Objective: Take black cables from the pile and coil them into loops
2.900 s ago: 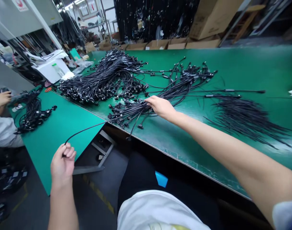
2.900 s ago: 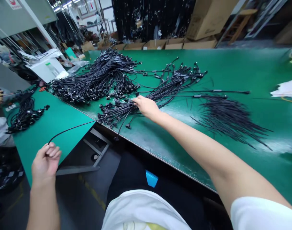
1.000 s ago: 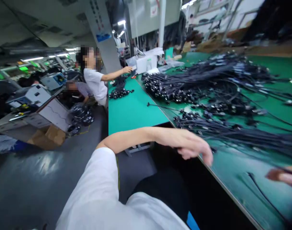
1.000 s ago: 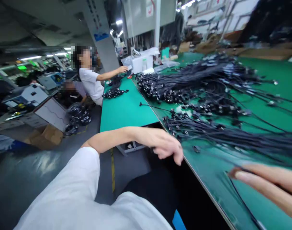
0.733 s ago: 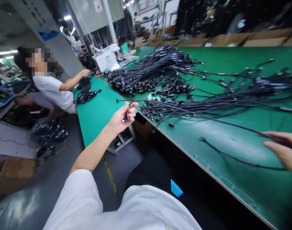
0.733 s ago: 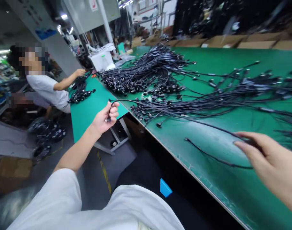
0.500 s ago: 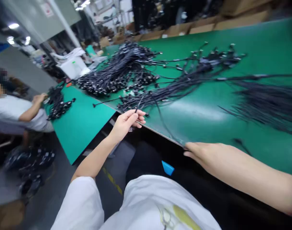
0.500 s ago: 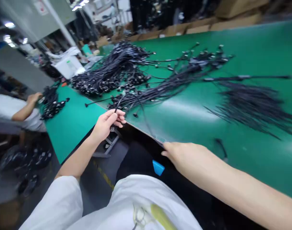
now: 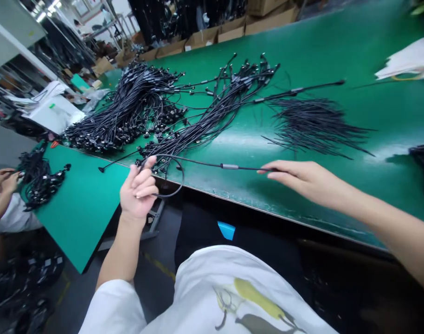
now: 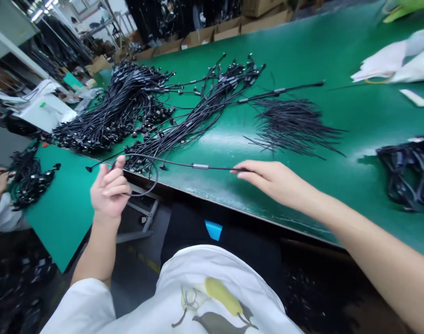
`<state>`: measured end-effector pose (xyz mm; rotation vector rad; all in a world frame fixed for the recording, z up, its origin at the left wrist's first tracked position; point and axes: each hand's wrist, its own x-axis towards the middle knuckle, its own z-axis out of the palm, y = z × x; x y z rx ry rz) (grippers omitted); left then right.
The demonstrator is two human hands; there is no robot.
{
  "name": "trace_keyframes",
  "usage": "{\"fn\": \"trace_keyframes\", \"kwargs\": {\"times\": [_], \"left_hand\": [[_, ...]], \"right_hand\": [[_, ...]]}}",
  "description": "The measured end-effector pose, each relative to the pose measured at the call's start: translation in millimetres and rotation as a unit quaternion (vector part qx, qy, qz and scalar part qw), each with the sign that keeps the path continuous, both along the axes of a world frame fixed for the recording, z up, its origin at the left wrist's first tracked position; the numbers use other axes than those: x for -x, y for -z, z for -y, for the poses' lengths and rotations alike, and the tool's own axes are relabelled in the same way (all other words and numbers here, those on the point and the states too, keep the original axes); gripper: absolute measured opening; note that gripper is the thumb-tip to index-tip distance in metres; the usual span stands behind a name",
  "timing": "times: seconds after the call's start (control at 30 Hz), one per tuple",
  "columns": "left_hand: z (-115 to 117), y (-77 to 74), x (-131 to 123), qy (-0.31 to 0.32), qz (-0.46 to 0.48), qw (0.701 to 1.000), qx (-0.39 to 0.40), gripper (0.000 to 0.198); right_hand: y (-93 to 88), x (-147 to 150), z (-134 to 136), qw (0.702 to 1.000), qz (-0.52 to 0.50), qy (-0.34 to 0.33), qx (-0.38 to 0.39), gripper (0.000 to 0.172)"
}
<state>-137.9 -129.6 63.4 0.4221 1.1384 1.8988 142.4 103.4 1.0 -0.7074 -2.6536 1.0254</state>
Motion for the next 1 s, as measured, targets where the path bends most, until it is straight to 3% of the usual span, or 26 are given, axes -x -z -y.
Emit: {"fn": "trace_keyframes", "kwargs": {"times": [0.07,0.13,0.2,0.27,0.3,0.37,0.4,0.47,0.57,0.63,0.73,0.87,0.93,1.0], "left_hand": [[-7.2,3.0,-1.9,0.011,-0.011,1.0,0.019,0.03],[-19.8,13.5,-12.6,0.045,-0.061,0.996,0.039,0.028],[-32.6,26.4,-29.4,0.083,-0.155,0.983,0.049,0.03],[-41.1,36.9,-48.4,0.137,-0.266,0.953,0.054,0.034],[-43.4,40.4,-57.1,0.173,-0.314,0.932,0.056,0.034],[-45.1,43.8,-69.6,0.236,-0.362,0.9,0.06,0.034],[-45.6,44.2,-72.5,0.255,-0.352,0.899,0.061,0.034],[-48.0,43.0,-70.9,0.258,-0.28,0.923,0.058,0.034],[-54.0,38.2,-52.2,0.174,-0.147,0.973,0.038,0.029],[-55.1,33.4,-32.7,0.102,-0.061,0.993,0.026,0.022],[-47.3,25.1,-4.4,0.05,0.085,0.995,0.004,0.018],[-36.4,18.6,9.9,0.008,0.153,0.982,-0.108,0.028],[-38.8,20.3,2.5,0.017,0.119,0.984,-0.129,0.03],[-44.9,25.6,-14.7,0.058,0.026,0.994,-0.085,0.028]], "right_hand": [[8.0,-4.8,12.3,0.994,0.018,0.016,-0.108,0.037],[5.3,-3.7,33.3,0.982,0.072,-0.025,-0.171,0.036],[-6.6,1.8,54.4,0.972,0.109,-0.15,-0.143,0.035],[-23.5,10.0,66.8,0.959,0.091,-0.262,-0.061,0.036],[-32.1,14.3,68.3,0.958,0.063,-0.278,-0.025,0.037],[-46.8,20.7,62.9,0.973,-0.005,-0.228,0.018,0.04],[-52.4,22.0,57.3,0.982,-0.035,-0.185,0.027,0.041],[-59.7,19.4,44.4,0.99,-0.07,-0.12,0.036,0.041],[-61.9,3.1,26.0,0.995,-0.083,-0.059,0.021,0.038],[-57.0,-12.2,13.5,0.995,-0.089,0.024,-0.031,0.038],[-40.1,-29.9,-4.8,0.979,-0.056,0.134,-0.143,0.044],[-15.2,-29.4,-6.9,0.977,0.018,0.079,-0.198,0.054],[-12.4,-20.1,7.1,0.978,0.023,0.023,-0.204,0.051],[-19.0,-7.7,26.5,0.979,0.023,-0.071,-0.191,0.048]]}}
